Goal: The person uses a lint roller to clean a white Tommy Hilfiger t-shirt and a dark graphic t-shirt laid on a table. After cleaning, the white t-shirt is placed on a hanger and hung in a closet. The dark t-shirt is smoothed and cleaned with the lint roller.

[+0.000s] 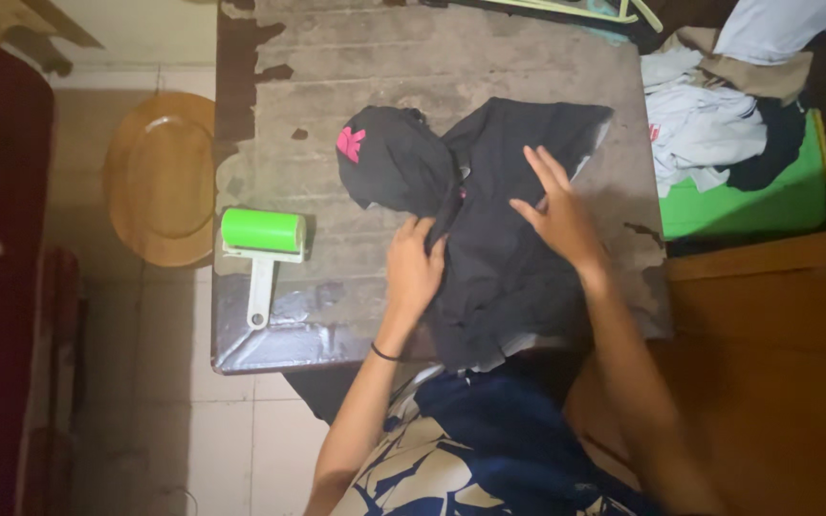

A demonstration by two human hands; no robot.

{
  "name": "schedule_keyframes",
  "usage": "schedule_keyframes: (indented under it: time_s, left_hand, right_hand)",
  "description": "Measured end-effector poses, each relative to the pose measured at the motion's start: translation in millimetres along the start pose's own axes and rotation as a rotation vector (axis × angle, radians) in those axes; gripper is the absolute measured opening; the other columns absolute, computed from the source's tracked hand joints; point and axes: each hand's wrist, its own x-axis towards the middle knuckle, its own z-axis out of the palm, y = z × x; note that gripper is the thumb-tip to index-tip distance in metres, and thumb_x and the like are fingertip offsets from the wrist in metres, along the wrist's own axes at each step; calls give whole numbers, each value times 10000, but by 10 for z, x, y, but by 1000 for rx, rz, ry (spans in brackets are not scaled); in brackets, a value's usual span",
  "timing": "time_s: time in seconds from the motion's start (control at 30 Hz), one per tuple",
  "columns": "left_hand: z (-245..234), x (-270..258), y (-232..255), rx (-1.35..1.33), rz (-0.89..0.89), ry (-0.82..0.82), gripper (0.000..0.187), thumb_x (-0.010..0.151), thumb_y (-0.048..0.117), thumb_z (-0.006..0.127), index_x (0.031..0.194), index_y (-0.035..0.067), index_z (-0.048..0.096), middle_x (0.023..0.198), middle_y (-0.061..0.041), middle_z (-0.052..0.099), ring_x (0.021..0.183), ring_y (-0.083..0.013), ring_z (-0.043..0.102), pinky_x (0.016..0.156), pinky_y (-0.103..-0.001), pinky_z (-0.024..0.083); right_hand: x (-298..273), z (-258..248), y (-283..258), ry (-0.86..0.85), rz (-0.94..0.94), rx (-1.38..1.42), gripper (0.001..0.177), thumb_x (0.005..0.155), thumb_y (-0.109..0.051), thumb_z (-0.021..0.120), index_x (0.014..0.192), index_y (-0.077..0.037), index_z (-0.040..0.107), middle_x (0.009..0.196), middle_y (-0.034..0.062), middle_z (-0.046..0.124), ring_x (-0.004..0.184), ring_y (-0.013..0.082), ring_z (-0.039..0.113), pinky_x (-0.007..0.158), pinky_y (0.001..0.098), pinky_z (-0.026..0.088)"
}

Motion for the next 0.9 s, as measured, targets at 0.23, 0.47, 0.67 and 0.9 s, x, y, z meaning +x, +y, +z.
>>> schedule_keyframes:
  time_s: [0.23,0.47,0.67,0.9]
  left_hand:
    - [-578,105,-361,-739,-55,-27,196,894,-2,755,1010,3,597,951,-190,631,797,-267,632,743,-311,477]
    - [-1519,-241,-38,193,99,-39,777,657,100,818,1352,-33,497,1186,-248,627,1086,-435,584,846,-460,472]
    - [-890,509,210,158,270,194,699,910,323,798,1427,-11,466,1270,-230,604,1108,-419,592,933,-480,491]
    - [-287,1237,-126,143,116,-40,327,984,268,724,1217,42,686,1183,-175,676,1140,-359,647,984,-473,523]
  right_hand:
    - [-175,-335,723,-156,-91,-232,279,997,-314,696,1102,-62,752,1087,151,749,1001,346,711,862,420,538]
    - [-856,-1073,770,-358,495,-458,357,905,-388,764,1179,-162,786,919,193,779,855,335,755,799,425,573]
    - [-470,-321,482,-137,-201,-162,546,830,-182,770,1351,-61,662,1323,178,610,1130,367,630,956,426,501]
    - [-256,-19,707,-171,280,96,293,1030,-261,690,1267,-92,661,991,163,659,823,310,595,805,421,486]
